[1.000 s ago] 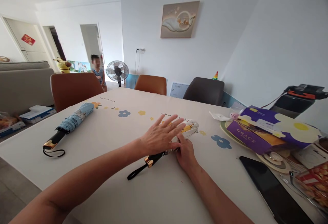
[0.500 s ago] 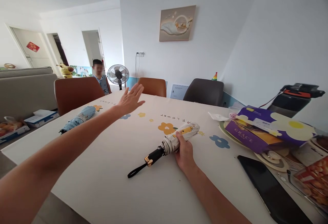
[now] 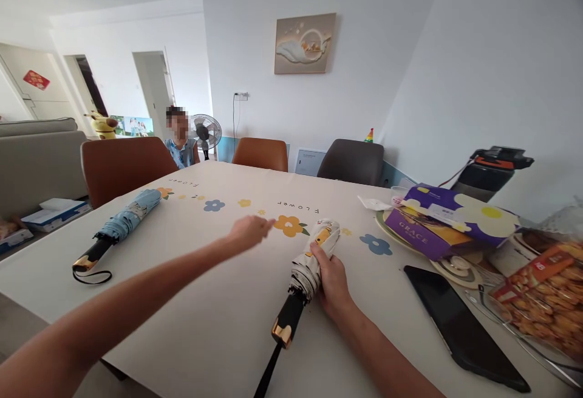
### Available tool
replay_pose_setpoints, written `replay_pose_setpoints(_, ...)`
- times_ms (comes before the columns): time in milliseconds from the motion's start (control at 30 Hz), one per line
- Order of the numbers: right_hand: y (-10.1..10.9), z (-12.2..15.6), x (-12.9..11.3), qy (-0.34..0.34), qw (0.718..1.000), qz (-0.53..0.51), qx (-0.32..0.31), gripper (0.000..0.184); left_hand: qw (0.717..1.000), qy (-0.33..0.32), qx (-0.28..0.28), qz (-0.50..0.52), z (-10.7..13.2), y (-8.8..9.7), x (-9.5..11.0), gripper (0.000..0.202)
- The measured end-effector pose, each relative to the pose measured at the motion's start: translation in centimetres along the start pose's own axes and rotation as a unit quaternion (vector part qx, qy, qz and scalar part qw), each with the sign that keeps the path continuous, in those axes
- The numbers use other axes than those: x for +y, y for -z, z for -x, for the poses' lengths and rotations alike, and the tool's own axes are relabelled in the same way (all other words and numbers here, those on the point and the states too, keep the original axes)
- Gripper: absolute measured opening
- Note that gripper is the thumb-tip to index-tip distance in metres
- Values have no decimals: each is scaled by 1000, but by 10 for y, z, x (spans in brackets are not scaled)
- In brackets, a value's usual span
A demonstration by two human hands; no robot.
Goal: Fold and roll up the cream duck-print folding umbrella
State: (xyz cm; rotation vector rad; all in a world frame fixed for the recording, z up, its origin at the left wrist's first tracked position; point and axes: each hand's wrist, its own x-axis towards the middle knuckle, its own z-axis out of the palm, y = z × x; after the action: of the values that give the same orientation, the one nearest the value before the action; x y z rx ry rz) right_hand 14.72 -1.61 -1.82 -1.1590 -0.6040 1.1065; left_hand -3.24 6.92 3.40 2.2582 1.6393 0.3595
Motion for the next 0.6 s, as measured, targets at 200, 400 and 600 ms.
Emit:
replay_pose_setpoints(200,8,1,5,33,999,-1,16,43,994,-83,-21,74,55,-78,46,51)
replay_pose_setpoints(400,8,1,10,49,998,29,26,42,980,67,112,149,15,-8,-22,38)
replay_pose_setpoints(600,4,2,9,45,998,35,36,42,951,165,156,210,-5,34,-53,40)
